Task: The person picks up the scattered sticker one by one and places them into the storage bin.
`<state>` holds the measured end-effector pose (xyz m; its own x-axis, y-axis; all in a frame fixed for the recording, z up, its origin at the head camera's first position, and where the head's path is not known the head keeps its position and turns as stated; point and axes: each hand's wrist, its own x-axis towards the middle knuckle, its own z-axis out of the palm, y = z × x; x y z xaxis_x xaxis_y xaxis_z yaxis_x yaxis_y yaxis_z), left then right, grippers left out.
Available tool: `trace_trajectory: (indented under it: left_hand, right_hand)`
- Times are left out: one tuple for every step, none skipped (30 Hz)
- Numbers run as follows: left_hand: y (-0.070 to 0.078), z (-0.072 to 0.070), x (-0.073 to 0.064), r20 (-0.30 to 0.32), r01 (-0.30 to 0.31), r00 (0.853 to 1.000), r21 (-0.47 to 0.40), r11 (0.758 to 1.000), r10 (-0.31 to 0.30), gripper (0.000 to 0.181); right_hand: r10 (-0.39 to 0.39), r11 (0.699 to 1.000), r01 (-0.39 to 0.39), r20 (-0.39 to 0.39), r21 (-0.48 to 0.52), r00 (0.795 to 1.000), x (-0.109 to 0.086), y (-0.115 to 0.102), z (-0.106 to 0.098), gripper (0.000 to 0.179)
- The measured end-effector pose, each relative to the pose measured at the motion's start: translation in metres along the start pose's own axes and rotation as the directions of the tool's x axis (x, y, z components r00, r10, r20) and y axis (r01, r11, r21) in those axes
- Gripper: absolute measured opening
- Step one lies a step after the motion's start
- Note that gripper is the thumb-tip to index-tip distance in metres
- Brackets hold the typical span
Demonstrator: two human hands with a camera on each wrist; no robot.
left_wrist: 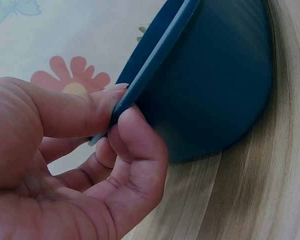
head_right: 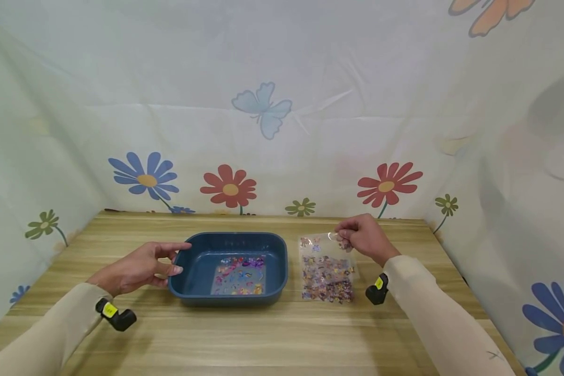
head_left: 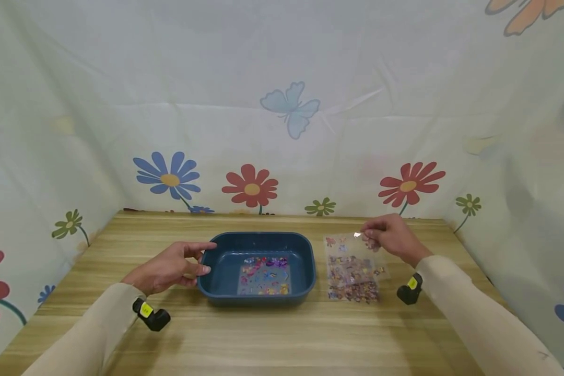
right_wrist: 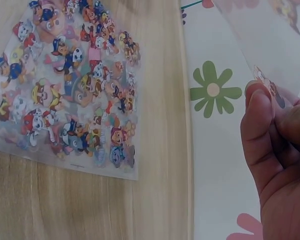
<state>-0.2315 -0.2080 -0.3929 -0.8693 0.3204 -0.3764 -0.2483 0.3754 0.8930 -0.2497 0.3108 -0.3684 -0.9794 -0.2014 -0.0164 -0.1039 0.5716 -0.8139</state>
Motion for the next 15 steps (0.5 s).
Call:
trace_trajectory:
  left_hand:
    - [0.0, 0.0002, 0.0, -0.002, 0.003, 1.0, -0.001, 1.0, -0.003, 0.077]
    - [0.0, 0.0003, 0.0001, -0.002, 0.005, 1.0, -0.001, 1.0, -0.005, 0.077]
    - [0.0001, 0.0004, 0.0, -0.004, 0.007, 1.0, -0.001, 1.0, -0.007, 0.077]
    - [0.0001, 0.0005, 0.0001, -0.003, 0.006, 1.0, -0.002, 1.0, -0.006, 0.077]
    - [0.0002, 0.0005, 0.0002, -0.002, 0.006, 1.0, -0.002, 1.0, -0.006, 0.077]
    - [0.0002, 0.0004, 0.0002, 0.0, 0.005, 1.0, -0.003, 1.0, -0.005, 0.077]
    - [0.0003, 0.0003, 0.0002, 0.001, 0.005, 1.0, -0.004, 1.0, -0.005, 0.077]
    - [0.0003, 0.0002, 0.0002, 0.001, 0.005, 1.0, -0.003, 1.0, -0.005, 0.078]
    - [0.0004, 0.0001, 0.0002, 0.001, 0.004, 1.0, -0.004, 1.0, -0.004, 0.078]
    - [0.0004, 0.0001, 0.0003, 0.001, 0.004, 1.0, -0.004, 1.0, -0.004, 0.078]
    - [0.0004, 0.0, 0.0002, 0.001, 0.004, 1.0, -0.005, 1.0, -0.004, 0.078]
    - [0.0004, 0.0, 0.0002, 0.002, 0.004, 1.0, -0.005, 1.0, -0.004, 0.078]
    - [0.0004, 0.0001, 0.0, 0.001, 0.005, 1.0, -0.005, 1.0, -0.005, 0.078]
    - [0.0003, 0.0002, -0.0001, 0.0, 0.006, 1.0, -0.004, 1.0, -0.006, 0.078]
    - [0.0003, 0.0004, -0.0003, -0.001, 0.008, 1.0, -0.005, 1.0, -0.008, 0.078]
  right_hand:
    - [0.0, 1.0, 0.0, 0.0, 0.002, 1.0, 0.0002, -0.0004, 0.0003, 0.023]
    - [0.0, 1.0, 0.0, 0.001, 0.005, 1.0, 0.0004, -0.0009, 0.0006, 0.023]
    - [0.001, 1.0, -0.001, 0.0, 0.005, 1.0, 0.0007, -0.0013, 0.0008, 0.023]
    - [-0.004, 1.0, 0.004, 0.002, 0.004, 1.0, 0.0009, -0.0014, 0.0011, 0.023]
    - [-0.011, 1.0, 0.011, 0.002, 0.004, 1.0, 0.0011, -0.0018, 0.0014, 0.023]
    - [-0.012, 1.0, 0.012, 0.003, 0.005, 1.0, 0.0015, -0.0023, 0.0018, 0.023]
    - [-0.016, 1.0, 0.016, 0.003, 0.007, 1.0, 0.0016, -0.0031, 0.0023, 0.024]
    - [-0.02, 1.0, 0.02, 0.005, 0.011, 1.0, 0.0016, -0.0038, 0.0027, 0.024]
    - [-0.026, 1.0, 0.026, 0.008, 0.013, 1.0, 0.0018, -0.0043, 0.0029, 0.024]
    - [-0.029, 0.999, 0.029, 0.009, 0.016, 1.0, 0.0019, -0.005, 0.0033, 0.024]
    - [-0.03, 0.999, 0.029, 0.008, 0.018, 1.0, 0.0019, -0.0059, 0.0037, 0.024]
    - [-0.03, 0.999, 0.029, 0.008, 0.023, 1.0, 0.002, -0.0069, 0.0042, 0.023]
    - [-0.033, 0.999, 0.033, 0.008, 0.023, 0.999, 0.0019, -0.0077, 0.0046, 0.023]
    - [-0.033, 0.999, 0.032, 0.009, 0.026, 0.999, 0.002, -0.0084, 0.0051, 0.024]
    - [-0.032, 0.999, 0.032, 0.009, 0.026, 0.999, 0.0022, -0.009, 0.0057, 0.024]
